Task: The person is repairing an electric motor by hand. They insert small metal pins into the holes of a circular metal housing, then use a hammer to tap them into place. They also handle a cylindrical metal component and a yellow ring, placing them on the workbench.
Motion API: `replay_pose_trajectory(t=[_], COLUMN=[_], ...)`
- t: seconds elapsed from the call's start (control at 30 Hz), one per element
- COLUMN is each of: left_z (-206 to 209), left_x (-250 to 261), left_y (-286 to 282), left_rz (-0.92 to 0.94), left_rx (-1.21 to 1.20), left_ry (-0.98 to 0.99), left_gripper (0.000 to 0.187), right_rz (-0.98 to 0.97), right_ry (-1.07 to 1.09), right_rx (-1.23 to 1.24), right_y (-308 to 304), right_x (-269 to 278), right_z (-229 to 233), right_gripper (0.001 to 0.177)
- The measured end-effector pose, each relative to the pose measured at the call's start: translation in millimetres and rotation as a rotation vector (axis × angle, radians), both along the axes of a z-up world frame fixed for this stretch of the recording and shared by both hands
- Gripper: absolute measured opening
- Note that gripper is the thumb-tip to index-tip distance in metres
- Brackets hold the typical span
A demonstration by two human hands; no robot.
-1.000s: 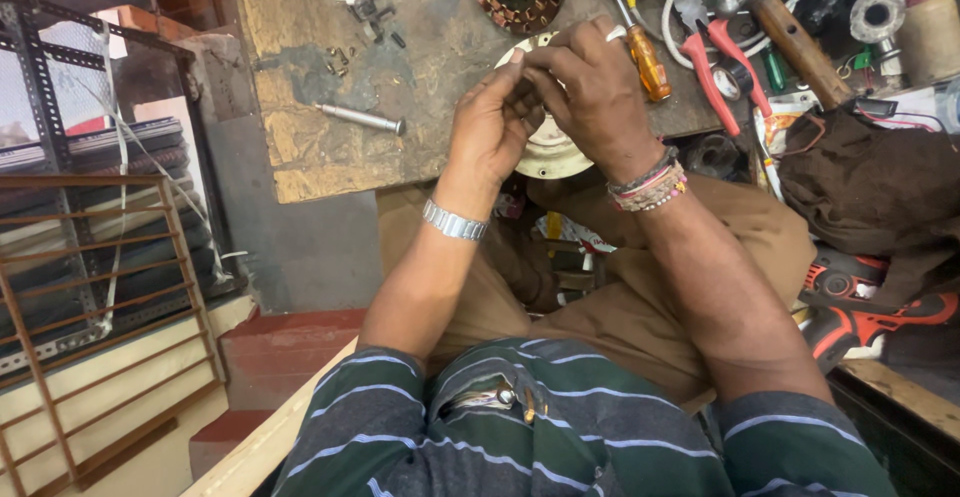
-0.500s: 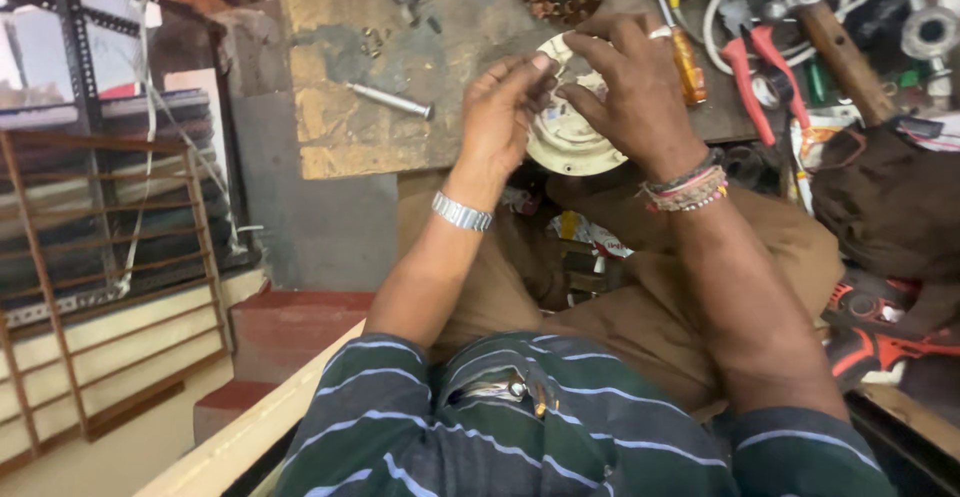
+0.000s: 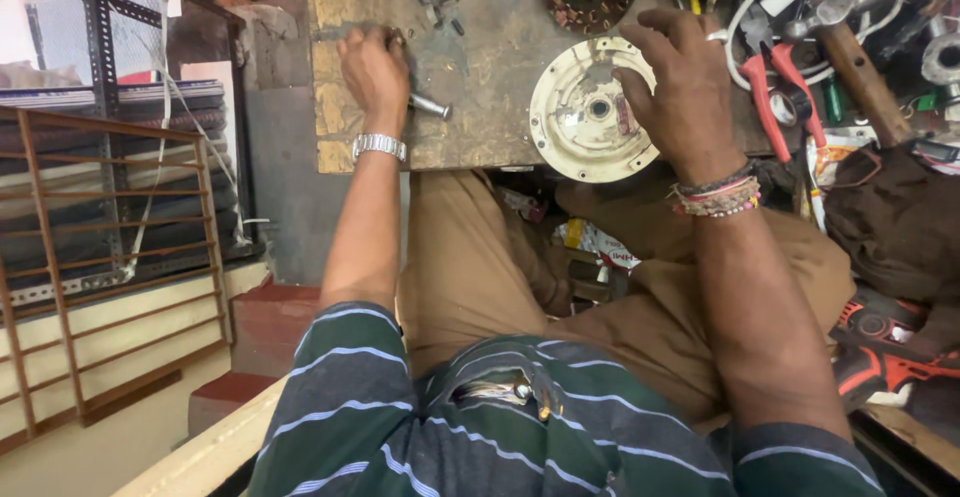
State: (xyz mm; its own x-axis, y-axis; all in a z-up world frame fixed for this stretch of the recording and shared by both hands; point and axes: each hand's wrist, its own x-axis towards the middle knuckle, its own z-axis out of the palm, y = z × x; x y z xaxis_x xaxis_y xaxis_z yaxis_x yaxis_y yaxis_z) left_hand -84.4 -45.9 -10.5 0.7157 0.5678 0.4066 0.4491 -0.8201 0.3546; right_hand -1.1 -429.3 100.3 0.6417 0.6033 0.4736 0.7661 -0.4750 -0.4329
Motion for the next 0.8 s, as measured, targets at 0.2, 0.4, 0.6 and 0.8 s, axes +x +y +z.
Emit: replay_pose_trajectory(t=[0.2, 0.4, 0.6, 0.8], left_z=[19.5, 71.1, 97.2, 98.1], left_x=[10.4, -1.1, -1.6, -5.6], left_y=[-55.7, -173.7, -210.7, -210.6], left_rz=[-0.203, -0.738, -0.873, -0.859], left_rx=[-0.475, -0.827, -0.901, -0.748], left_ry=[-0.353, -0.702, -0.720, -0.620], left_gripper=[0.036, 0.054, 0.057, 0.059], right_rz=[-0.002, 0.185, 0.262, 0.234], right_ry=[0.021, 0.602, 0.925, 0.975], right_rx=[0.045, 0.485, 0.699, 0.698], right_y=[1.5, 19.4, 13.6, 10.7], right_x=[-6.0, -13.8, -12.2, -11.8], right_z=[0.2, -9.1, -8.2, -13.0], right_gripper=[0.033, 0.022, 0.017, 0.017])
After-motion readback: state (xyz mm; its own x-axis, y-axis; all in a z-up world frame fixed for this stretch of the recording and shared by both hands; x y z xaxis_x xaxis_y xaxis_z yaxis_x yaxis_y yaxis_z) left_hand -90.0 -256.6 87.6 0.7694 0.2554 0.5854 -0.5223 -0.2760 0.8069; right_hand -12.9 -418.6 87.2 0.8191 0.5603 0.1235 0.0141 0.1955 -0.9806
